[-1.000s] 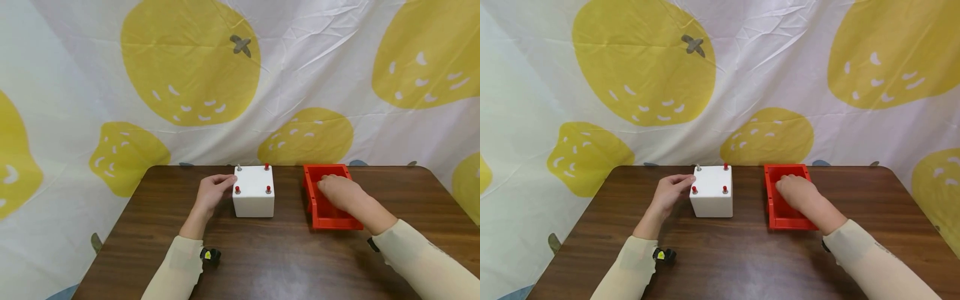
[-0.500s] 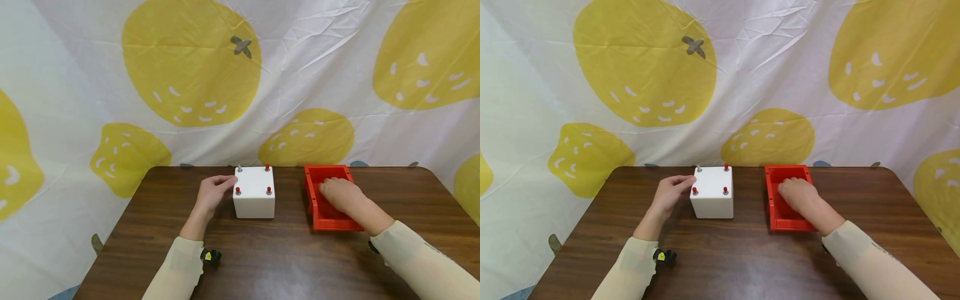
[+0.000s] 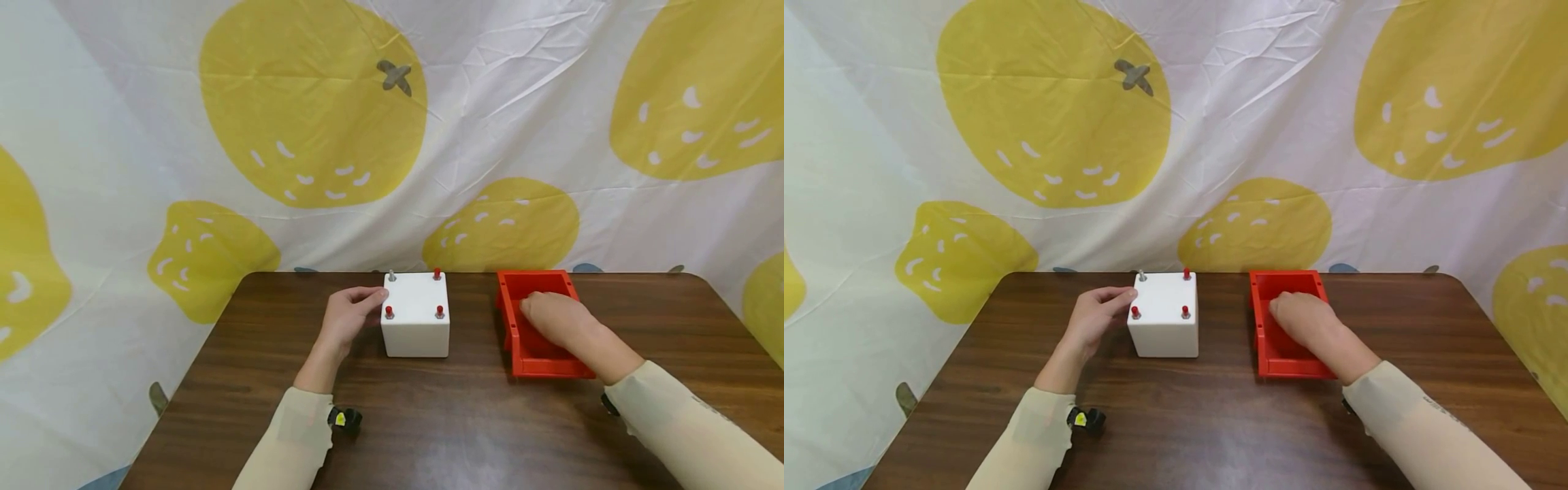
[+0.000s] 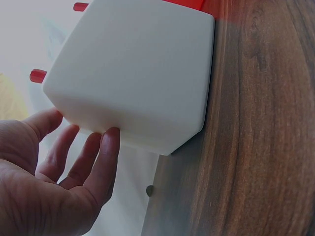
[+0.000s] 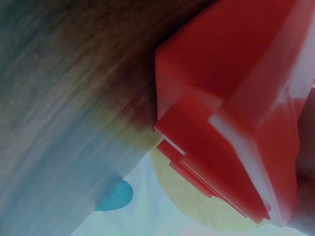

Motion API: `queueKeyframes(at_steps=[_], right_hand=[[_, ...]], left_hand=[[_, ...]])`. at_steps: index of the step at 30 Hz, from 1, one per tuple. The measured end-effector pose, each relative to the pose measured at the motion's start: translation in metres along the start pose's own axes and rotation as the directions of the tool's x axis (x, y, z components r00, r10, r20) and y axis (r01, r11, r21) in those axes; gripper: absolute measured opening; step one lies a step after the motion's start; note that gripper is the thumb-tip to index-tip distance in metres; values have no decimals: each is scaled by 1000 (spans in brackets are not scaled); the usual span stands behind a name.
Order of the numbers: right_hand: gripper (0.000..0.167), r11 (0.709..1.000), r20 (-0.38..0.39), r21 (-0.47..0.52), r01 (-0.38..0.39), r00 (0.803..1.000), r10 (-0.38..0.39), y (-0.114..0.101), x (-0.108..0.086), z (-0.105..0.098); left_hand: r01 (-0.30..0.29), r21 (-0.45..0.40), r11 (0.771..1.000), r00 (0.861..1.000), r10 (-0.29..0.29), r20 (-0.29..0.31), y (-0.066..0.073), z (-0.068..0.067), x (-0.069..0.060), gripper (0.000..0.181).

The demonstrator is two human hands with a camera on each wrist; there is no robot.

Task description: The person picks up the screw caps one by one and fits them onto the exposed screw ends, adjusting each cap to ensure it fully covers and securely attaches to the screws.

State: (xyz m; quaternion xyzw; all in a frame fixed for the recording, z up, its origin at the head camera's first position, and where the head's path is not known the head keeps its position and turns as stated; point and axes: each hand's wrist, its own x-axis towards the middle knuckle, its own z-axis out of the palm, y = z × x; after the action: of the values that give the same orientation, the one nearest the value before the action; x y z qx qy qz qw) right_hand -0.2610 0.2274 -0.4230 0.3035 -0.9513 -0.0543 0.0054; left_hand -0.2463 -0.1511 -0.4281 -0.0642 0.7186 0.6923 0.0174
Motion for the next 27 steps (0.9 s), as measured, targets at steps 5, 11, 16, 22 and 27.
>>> queueKeyframes(at_steps=[5,11,16,22,27], right_hand=[[23,999,0,49,16,1000,-16,2,2,-1],[14,998,-23,43,36,999,-35,5,2,0],[11,995,-19,97,17,1000,-15,4,5,0],[12,990,-5,141,20,1000,-20,2,7,0],[12,989,0,147,15,1000,-16,2,6,1]], left_hand=[[3,-2,1000,1000,-3,1,1,0,0,30],[5,9,1000,1000,-5,-3,1,0,-1,31],[2,24,1000,1000,-2,-1,0,0,-1,33],[-5,22,1000,1000,5,-2,-1,-1,0,34],[2,21,1000,1000,-2,-1,-1,-1,0,33]])
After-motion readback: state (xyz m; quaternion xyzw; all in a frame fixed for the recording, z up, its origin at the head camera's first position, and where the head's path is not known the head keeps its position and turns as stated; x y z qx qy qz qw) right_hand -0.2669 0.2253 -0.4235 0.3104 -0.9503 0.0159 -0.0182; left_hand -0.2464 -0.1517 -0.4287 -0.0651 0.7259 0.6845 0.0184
